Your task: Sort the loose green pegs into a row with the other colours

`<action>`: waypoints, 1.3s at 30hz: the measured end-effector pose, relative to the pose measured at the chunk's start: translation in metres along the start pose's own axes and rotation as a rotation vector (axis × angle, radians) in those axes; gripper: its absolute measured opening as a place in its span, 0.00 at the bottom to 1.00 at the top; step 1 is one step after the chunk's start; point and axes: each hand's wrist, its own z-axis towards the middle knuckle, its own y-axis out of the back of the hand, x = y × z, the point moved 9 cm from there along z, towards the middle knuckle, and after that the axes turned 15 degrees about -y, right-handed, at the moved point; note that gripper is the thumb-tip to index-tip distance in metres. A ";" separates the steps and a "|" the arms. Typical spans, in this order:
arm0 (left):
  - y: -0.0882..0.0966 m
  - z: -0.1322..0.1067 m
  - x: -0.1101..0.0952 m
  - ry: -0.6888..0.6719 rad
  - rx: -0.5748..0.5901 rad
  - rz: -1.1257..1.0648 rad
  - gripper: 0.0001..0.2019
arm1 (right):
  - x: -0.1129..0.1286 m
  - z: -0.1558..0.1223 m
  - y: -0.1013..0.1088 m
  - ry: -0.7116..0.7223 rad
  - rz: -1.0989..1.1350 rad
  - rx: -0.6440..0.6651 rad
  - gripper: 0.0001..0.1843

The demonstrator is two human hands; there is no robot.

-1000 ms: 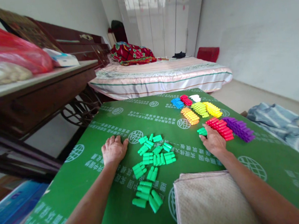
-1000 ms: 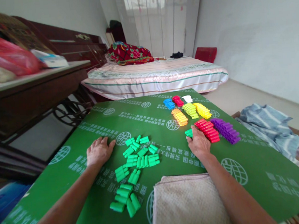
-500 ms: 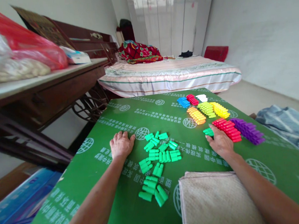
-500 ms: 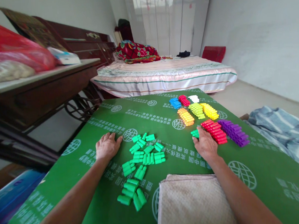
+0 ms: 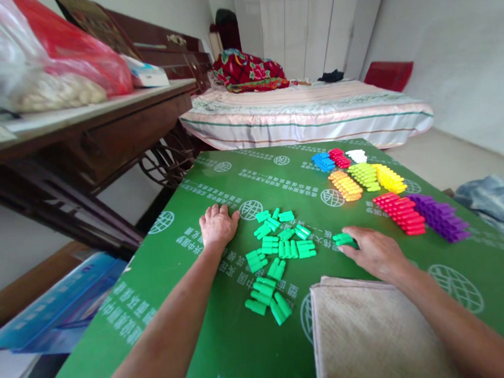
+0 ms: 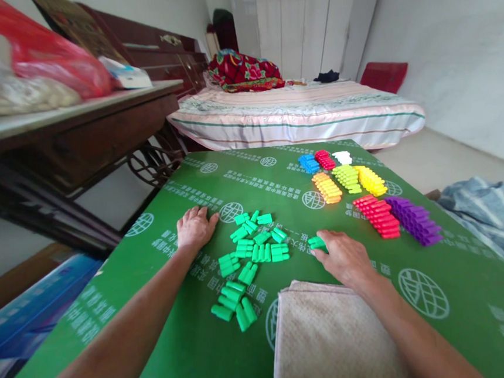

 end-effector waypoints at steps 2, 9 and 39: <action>0.000 0.000 0.000 0.004 0.003 -0.003 0.29 | 0.015 -0.008 0.006 0.018 -0.041 -0.033 0.13; -0.001 0.000 0.001 0.008 0.008 -0.014 0.30 | 0.084 -0.034 0.019 0.277 -0.081 -0.086 0.12; 0.005 0.004 -0.004 -0.005 0.030 -0.011 0.29 | -0.050 0.026 0.015 -0.137 -0.074 -0.124 0.12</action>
